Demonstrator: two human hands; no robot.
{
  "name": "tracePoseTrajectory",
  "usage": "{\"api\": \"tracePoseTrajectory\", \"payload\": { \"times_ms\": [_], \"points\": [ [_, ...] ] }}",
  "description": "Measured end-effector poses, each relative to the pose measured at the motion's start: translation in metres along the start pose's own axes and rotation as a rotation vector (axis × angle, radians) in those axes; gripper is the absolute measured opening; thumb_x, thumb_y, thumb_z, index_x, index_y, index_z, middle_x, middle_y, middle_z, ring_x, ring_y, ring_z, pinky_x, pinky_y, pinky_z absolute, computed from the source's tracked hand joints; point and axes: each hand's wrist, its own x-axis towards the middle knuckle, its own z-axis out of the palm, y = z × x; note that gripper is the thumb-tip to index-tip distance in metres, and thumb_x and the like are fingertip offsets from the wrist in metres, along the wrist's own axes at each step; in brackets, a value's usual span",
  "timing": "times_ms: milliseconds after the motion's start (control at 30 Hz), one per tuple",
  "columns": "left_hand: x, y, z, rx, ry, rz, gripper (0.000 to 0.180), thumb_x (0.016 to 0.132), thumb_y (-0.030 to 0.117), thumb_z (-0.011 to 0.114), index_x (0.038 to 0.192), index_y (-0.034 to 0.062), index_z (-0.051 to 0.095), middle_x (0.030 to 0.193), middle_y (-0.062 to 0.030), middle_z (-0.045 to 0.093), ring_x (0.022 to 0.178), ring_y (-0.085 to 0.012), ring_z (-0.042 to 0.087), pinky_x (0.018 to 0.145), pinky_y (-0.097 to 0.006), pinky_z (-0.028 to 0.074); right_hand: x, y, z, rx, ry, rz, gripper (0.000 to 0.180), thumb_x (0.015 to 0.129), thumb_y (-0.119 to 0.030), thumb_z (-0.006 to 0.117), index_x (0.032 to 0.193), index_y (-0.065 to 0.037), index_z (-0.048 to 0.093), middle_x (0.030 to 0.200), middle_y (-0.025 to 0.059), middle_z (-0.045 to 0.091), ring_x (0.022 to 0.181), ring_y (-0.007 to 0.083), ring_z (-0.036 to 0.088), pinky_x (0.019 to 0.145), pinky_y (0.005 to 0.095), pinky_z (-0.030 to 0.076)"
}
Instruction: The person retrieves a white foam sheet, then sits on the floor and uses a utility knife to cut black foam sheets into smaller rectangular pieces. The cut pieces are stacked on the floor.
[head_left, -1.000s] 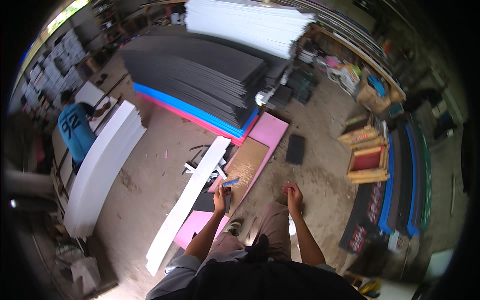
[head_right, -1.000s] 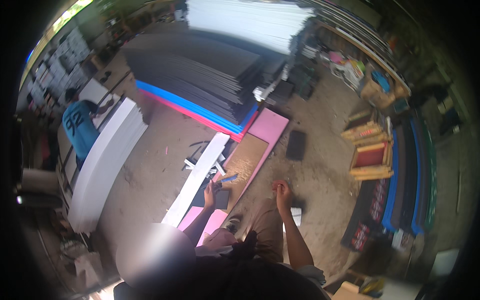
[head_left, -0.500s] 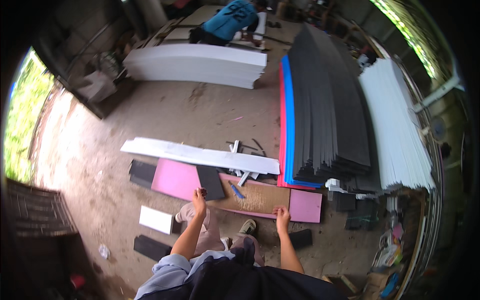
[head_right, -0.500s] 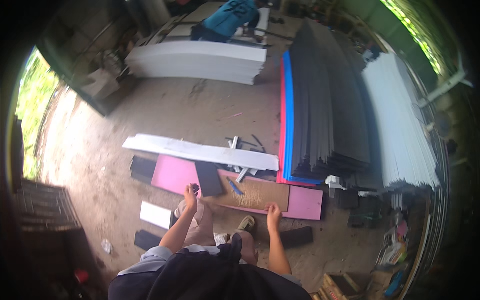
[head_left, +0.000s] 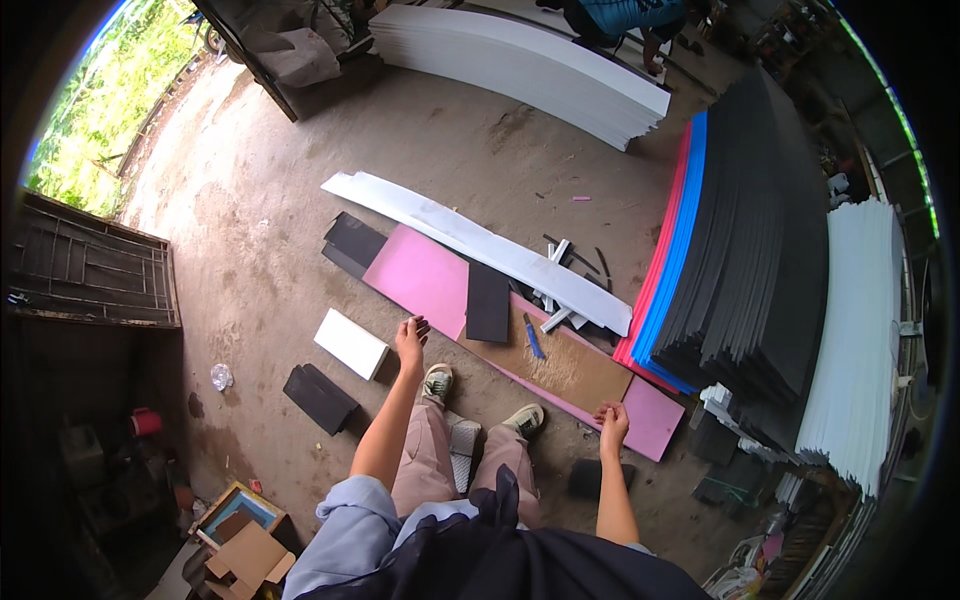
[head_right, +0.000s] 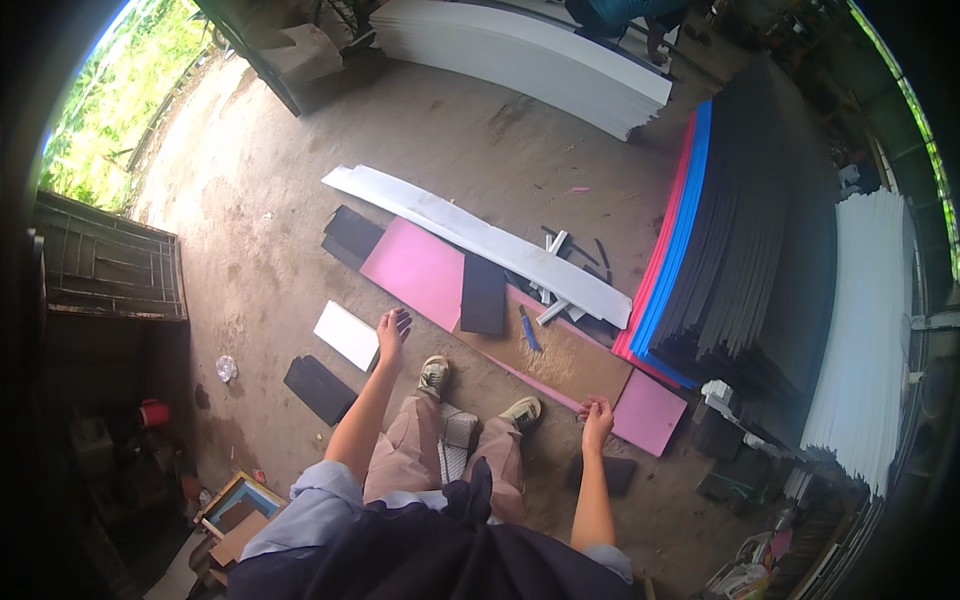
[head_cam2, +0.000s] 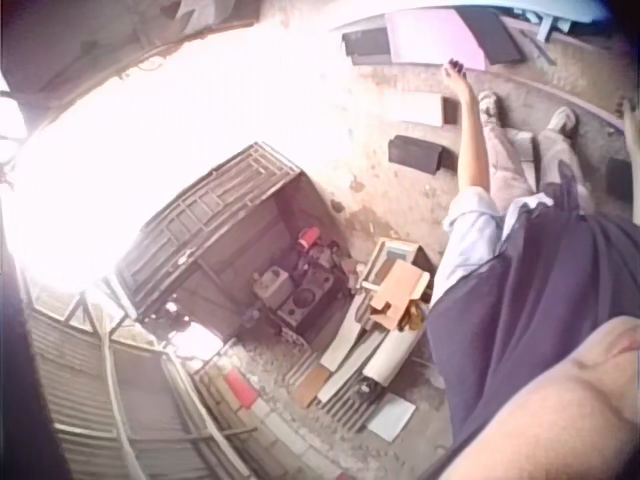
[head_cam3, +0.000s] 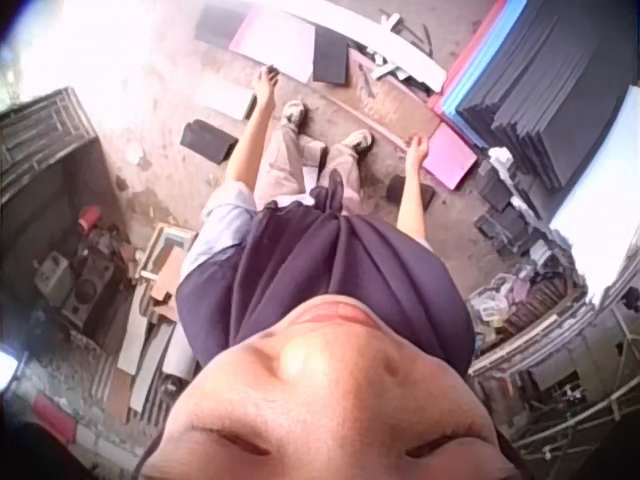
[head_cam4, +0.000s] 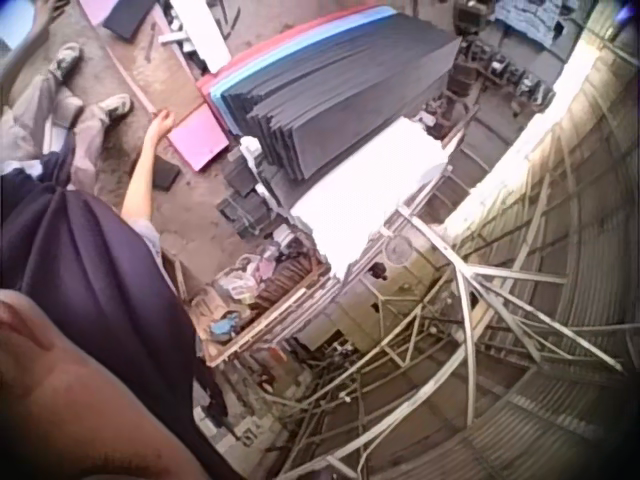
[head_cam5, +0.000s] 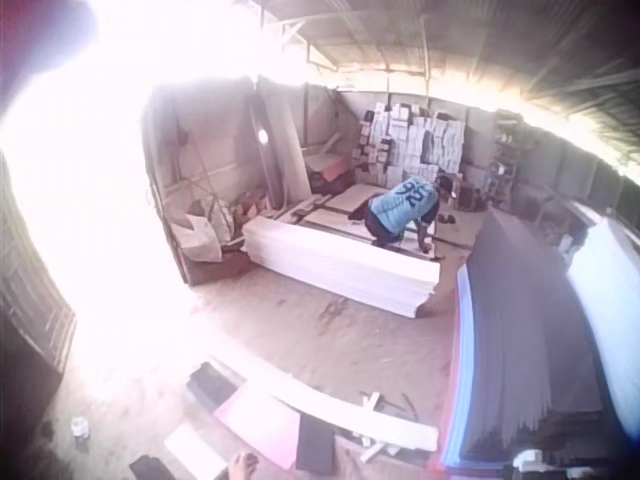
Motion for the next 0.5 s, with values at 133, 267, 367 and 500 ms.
{"api": "tracePoseTrajectory", "payload": {
  "times_ms": [133, 267, 367, 500],
  "points": [
    [0.039, -0.010, -0.001, 0.072, -0.083, -0.101, 0.032, 0.094, 0.031, 0.038, 0.109, 0.0078, 0.053, 0.107, -0.0069, 0.057, 0.100, -0.0177, 0.055, 0.087, -0.033, 0.040, -0.013, -0.006, 0.049, -0.087, -0.026, -0.008, 0.016, 0.091, -0.003, 0.039, 0.093, 0.000, 0.054, 0.075, 0.0071, 0.059, 0.061, 0.0120, 0.058, 0.055, 0.0228, 0.048],
    [0.092, -0.030, -0.004, 0.095, -0.143, -0.082, 0.029, 0.094, 0.029, 0.039, 0.108, 0.0081, 0.054, 0.103, -0.0054, 0.059, 0.099, -0.0160, 0.055, 0.085, -0.032, 0.041, 0.025, 0.000, 0.107, -0.146, -0.103, -0.061, 0.017, 0.092, -0.007, 0.039, 0.092, 0.000, 0.055, 0.075, 0.0065, 0.060, 0.065, 0.0120, 0.059, 0.060, 0.0254, 0.048],
    [0.147, -0.062, -0.006, 0.085, -0.162, -0.017, 0.027, 0.094, 0.025, 0.042, 0.105, 0.0048, 0.054, 0.101, -0.0079, 0.059, 0.098, -0.0168, 0.056, 0.090, -0.033, 0.042, 0.083, 0.017, 0.154, -0.226, -0.066, -0.130, 0.018, 0.092, -0.008, 0.039, 0.094, -0.002, 0.055, 0.077, 0.0067, 0.060, 0.068, 0.0128, 0.059, 0.062, 0.0260, 0.047],
    [0.216, -0.125, 0.028, 0.092, -0.320, 0.040, 0.032, 0.094, 0.023, 0.041, 0.116, 0.0010, 0.049, 0.113, -0.0123, 0.054, 0.111, -0.0205, 0.050, 0.098, -0.033, 0.036, 0.191, 0.113, 0.211, -0.367, -0.031, -0.403, 0.018, 0.091, -0.011, 0.042, 0.092, 0.000, 0.056, 0.086, 0.0129, 0.060, 0.080, 0.0265, 0.058, 0.071, 0.0355, 0.044]
  ]
}}
